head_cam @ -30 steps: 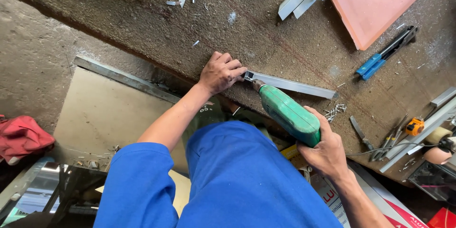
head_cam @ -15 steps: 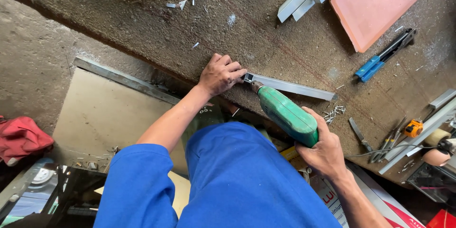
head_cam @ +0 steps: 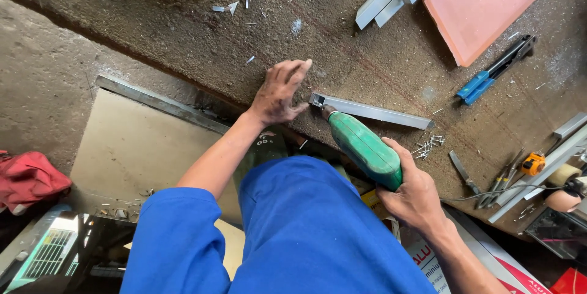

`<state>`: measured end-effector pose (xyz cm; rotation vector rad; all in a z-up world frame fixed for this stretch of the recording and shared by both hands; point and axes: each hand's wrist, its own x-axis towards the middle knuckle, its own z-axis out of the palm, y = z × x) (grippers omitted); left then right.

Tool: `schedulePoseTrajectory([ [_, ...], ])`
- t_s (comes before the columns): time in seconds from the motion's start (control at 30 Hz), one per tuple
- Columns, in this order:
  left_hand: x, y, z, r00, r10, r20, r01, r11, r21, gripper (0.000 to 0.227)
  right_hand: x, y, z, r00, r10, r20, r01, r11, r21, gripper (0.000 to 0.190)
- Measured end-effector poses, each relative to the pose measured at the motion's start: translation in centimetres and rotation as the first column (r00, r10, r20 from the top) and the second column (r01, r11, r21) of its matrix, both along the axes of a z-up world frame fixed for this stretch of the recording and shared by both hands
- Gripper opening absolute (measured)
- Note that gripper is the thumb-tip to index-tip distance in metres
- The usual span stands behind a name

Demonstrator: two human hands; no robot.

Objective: The person assembles aluminum frame components on a workbench. They use a power drill to drive screws into aluminum profiles, then use a crimping tool to secure fasteners. The person repeatedly drills and crimps multiple pieces, handling aluminum profiles and fasteners throughout.

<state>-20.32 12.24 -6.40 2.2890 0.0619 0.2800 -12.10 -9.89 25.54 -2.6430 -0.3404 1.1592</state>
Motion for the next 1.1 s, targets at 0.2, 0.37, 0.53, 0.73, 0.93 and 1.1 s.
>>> schedulePoseTrajectory([
  [0.2, 0.2, -0.8, -1.3, 0.983, -0.032, 0.18, 0.009, 0.992, 0.127, 0.081, 0.5, 0.5, 0.2, 0.999, -0.035, -0.035, 0.032, 0.998, -0.06, 0.097],
  [0.37, 0.6, -0.4, 0.4, 0.979, -0.042, 0.199, 0.004, 0.982, 0.187, 0.037, 0.4, 0.6, 0.2, 0.999, -0.041, -0.02, 0.04, 0.997, -0.062, 0.096],
  [0.53, 0.7, -0.7, 0.1, 0.982, -0.023, 0.189, -0.017, 0.979, 0.205, 0.023, 0.0, 0.2, 0.0, 0.999, -0.045, 0.029, 0.045, 0.999, -0.004, 0.095],
  [0.73, 0.7, -0.7, 0.1, 0.977, -0.01, 0.213, -0.03, 0.983, 0.181, 0.026, -0.2, -0.5, -0.3, 0.997, -0.04, 0.064, 0.036, 0.998, 0.05, 0.095],
  [0.93, 0.7, -0.6, 0.3, 0.975, -0.012, 0.221, -0.031, 0.981, 0.19, 0.025, -0.2, -1.2, -0.6, 0.996, -0.038, 0.081, 0.031, 0.996, 0.089, 0.094],
  [1.1, 0.7, -0.9, -0.1, 0.974, -0.004, 0.225, -0.044, 0.977, 0.206, 0.029, -0.2, -1.3, -0.6, 0.996, -0.027, 0.084, 0.016, 0.991, 0.13, 0.095],
])
